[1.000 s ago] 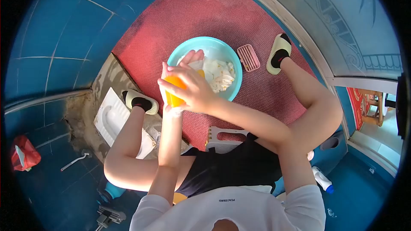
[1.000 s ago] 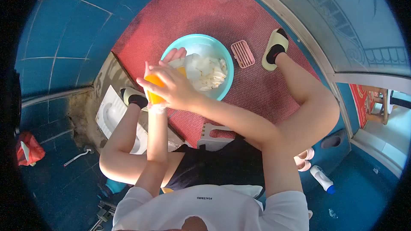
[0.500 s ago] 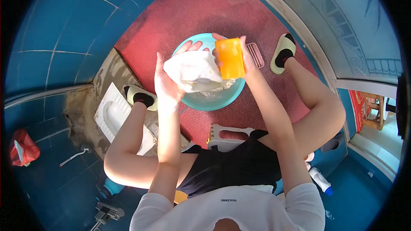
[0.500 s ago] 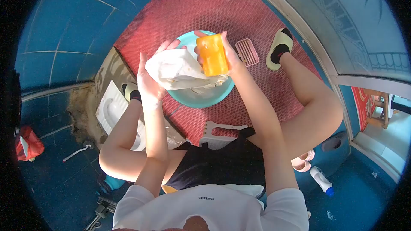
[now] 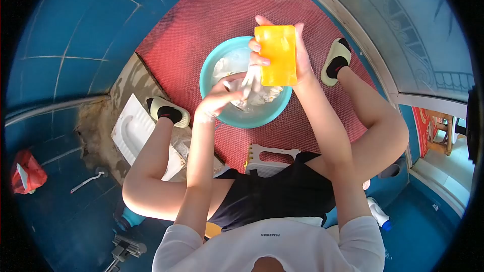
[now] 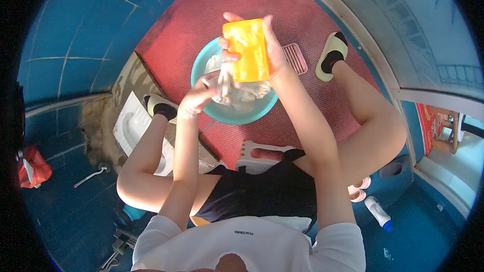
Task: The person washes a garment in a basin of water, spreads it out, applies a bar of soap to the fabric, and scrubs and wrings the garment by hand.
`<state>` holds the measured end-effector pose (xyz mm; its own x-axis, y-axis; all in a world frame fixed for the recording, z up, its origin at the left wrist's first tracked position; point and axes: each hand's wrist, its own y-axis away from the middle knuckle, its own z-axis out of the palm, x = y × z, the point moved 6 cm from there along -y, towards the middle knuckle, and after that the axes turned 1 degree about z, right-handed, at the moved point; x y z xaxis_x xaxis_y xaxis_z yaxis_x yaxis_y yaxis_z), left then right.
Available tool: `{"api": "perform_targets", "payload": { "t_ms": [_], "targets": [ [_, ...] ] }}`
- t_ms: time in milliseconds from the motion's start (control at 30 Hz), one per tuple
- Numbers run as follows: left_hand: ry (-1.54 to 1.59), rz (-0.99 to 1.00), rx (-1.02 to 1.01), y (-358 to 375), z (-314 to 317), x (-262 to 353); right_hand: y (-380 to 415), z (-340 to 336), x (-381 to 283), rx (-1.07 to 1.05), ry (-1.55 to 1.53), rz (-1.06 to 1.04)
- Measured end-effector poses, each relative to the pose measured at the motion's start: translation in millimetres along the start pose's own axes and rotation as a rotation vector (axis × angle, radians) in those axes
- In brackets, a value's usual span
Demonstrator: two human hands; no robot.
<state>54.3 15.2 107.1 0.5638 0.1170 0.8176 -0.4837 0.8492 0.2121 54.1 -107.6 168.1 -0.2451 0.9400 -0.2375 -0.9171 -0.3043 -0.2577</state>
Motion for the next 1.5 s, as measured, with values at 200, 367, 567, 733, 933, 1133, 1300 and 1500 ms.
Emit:
{"api": "perform_targets", "payload": {
  "t_ms": [200,367,567,733,933,1133,1300,1500],
  "targets": [
    [-0.044,0.162,0.338,0,-5,14,3,7,-9,0.025,0.332,0.078],
    [0.069,0.151,0.253,8,-5,20,17,-11,-2,0.137,0.350,0.108],
    [0.831,0.046,0.189,0,-8,8,23,-23,-20,0.448,0.581,-0.186],
    [0.774,0.079,0.281,-6,13,11,27,-6,-14,0.586,1.534,-0.598],
    [0.759,0.324,0.294,7,11,-5,16,38,57,0.209,2.159,-0.674],
    [0.687,0.180,0.276,0,22,-2,5,11,20,0.707,1.819,-0.678],
    [0.764,0.341,0.090,9,19,-6,0,38,49,0.349,2.127,-0.615],
    [0.671,0.270,0.207,10,15,5,-1,27,40,0.414,2.053,-0.603]
  ]
}}
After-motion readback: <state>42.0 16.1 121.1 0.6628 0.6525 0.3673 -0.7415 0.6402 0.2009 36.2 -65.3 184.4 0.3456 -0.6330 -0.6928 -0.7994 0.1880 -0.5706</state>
